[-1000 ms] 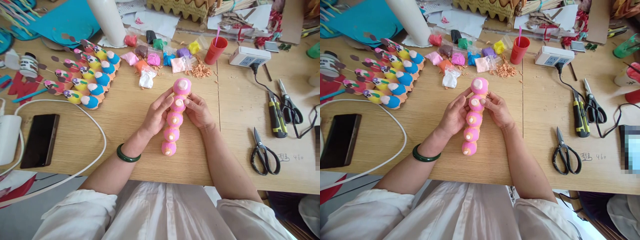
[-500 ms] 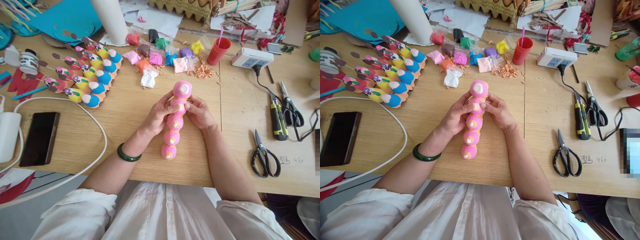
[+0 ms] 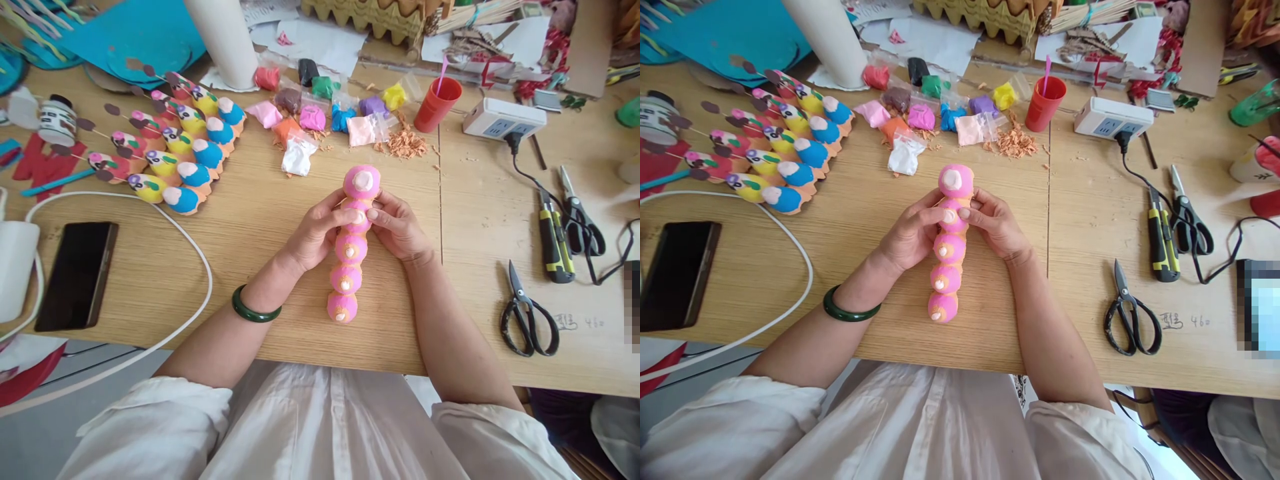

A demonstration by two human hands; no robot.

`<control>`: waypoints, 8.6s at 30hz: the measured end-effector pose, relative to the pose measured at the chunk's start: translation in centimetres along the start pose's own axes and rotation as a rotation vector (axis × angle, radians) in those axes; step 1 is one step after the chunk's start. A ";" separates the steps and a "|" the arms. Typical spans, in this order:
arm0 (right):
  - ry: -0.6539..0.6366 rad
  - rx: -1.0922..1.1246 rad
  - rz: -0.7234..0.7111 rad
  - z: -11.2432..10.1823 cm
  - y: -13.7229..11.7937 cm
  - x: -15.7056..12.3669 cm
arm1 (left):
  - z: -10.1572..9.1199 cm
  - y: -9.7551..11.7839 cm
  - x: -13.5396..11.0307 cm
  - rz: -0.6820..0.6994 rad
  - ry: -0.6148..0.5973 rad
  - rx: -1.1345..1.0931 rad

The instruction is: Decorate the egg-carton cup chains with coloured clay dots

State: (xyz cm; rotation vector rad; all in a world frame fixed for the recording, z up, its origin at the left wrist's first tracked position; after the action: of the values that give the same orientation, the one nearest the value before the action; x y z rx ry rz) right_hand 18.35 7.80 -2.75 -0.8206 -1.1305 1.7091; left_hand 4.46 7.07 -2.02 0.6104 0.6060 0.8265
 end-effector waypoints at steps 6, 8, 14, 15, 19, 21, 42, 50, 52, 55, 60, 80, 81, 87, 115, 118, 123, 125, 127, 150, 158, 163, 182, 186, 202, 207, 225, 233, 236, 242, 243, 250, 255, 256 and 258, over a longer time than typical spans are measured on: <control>-0.036 -0.013 -0.009 0.0 0.3 0.1 | 0.1 0.3 0.3 0.053 -0.025 0.094; -0.055 0.008 -0.009 0.0 0.4 0.1 | 0.1 0.2 0.4 0.048 -0.053 0.073; -0.069 0.052 -0.002 -0.1 0.4 0.3 | 0.0 0.0 0.7 0.017 -0.096 0.000; -0.063 0.053 -0.006 -0.2 0.4 0.3 | 0.1 0.1 0.7 0.022 -0.110 -0.010; -0.069 0.061 -0.038 -0.1 0.4 0.3 | 0.1 0.2 0.6 0.018 -0.125 -0.017; -0.076 0.065 -0.048 0.0 0.4 0.4 | 0.0 0.3 0.6 0.015 -0.115 0.006; -0.090 0.078 -0.045 0.2 0.7 0.8 | -0.4 0.5 0.6 0.052 0.032 0.150; -0.065 0.108 -0.070 0.2 0.5 0.9 | -0.1 0.6 0.7 0.069 -0.004 0.156; -0.066 0.100 -0.063 0.3 0.5 0.8 | -0.2 0.6 0.7 0.106 0.015 0.209; -0.072 0.087 -0.057 0.5 0.4 0.8 | -0.7 0.4 0.7 0.151 0.060 0.304; -0.057 0.123 -0.054 0.3 0.4 0.8 | -0.7 0.5 0.6 0.181 0.050 0.329; -0.049 0.199 -0.011 -0.5 0.7 0.7 | -0.2 0.8 0.5 0.077 -0.006 0.193; -0.049 0.204 -0.010 -0.5 0.7 0.7 | -0.2 0.7 0.5 0.076 0.001 0.193; -0.039 0.260 -0.002 -0.6 0.9 0.7 | -0.8 0.4 0.7 0.080 0.003 0.163; 0.008 0.232 -0.030 0.2 1.1 0.9 | -0.5 0.9 0.4 0.186 0.095 0.159; 0.009 0.228 -0.022 0.1 1.2 0.9 | -0.4 0.6 0.4 0.125 0.080 0.106; 0.010 0.223 -0.025 0.0 1.1 0.9 | -0.3 0.9 0.5 0.087 -0.027 0.091; 0.010 0.221 -0.020 0.0 1.1 0.9 | -0.6 0.9 0.6 0.095 -0.015 0.083; 0.013 0.225 -0.020 0.0 1.1 0.9 | -0.9 0.9 0.8 0.102 0.008 0.083; -0.047 0.181 -0.059 -0.1 0.9 0.9 | -1.3 0.7 1.2 0.097 -0.092 0.248; -0.053 0.146 -0.061 0.0 1.0 1.0 | -2.4 0.2 1.7 0.090 -0.158 0.328; -0.050 0.141 -0.080 0.3 1.0 1.1 | -3.0 0.1 1.8 0.190 -0.059 0.359; -0.028 0.180 -0.064 0.2 0.6 1.0 | -2.0 0.5 1.3 0.249 -0.070 0.457; -0.027 0.172 -0.064 0.3 0.6 1.0 | -2.3 0.4 1.5 0.294 -0.035 0.494; 0.015 0.093 -0.071 0.7 0.8 0.8 | -1.8 0.5 1.0 0.299 0.051 0.446; 0.023 0.094 -0.065 0.8 0.5 0.6 | -1.5 0.5 1.1 0.286 0.027 0.478; 0.026 0.120 -0.037 -1.1 0.5 0.1 | 0.6 0.7 0.7 0.207 -0.237 0.168; -0.006 0.116 -0.001 -0.8 0.6 0.0 | 0.6 0.6 0.5 0.214 -0.197 0.162; 0.002 0.050 0.006 -0.9 0.5 -0.1 | 0.6 0.7 0.5 0.227 -0.224 0.137; 0.009 0.053 0.021 -0.9 0.5 -0.2 | 0.5 0.7 0.5 0.213 -0.238 0.128; 0.003 0.067 0.015 -0.8 0.5 -0.2 | 0.5 0.8 0.5 0.215 -0.227 0.136; -0.013 0.074 0.021 -0.8 0.7 -0.2 | 0.5 0.8 0.5 0.215 -0.243 0.153; -0.015 0.110 0.028 -0.6 0.7 -0.2 | 0.2 0.9 0.5 0.202 -0.225 0.177; -0.022 0.124 0.031 -0.5 0.7 -0.2 | 0.2 0.9 0.5 0.199 -0.214 0.191; -0.039 0.138 0.041 -0.2 0.8 -0.1 | 0.1 0.8 0.6 0.185 -0.185 0.221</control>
State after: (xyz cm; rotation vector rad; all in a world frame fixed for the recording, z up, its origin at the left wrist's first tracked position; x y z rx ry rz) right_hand 18.33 7.68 -3.57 -0.7321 -1.0147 1.8219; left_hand 4.45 7.97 -1.53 0.9451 0.4791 0.8702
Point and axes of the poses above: each hand's wrist, its own x-axis towards the middle knuckle, its own z-axis out of the palm, y = z × x, the point moved 6 cm from there along x, towards the middle knuckle, and after that the axes turned 8 degrees about -y, right-handed, at the moved point
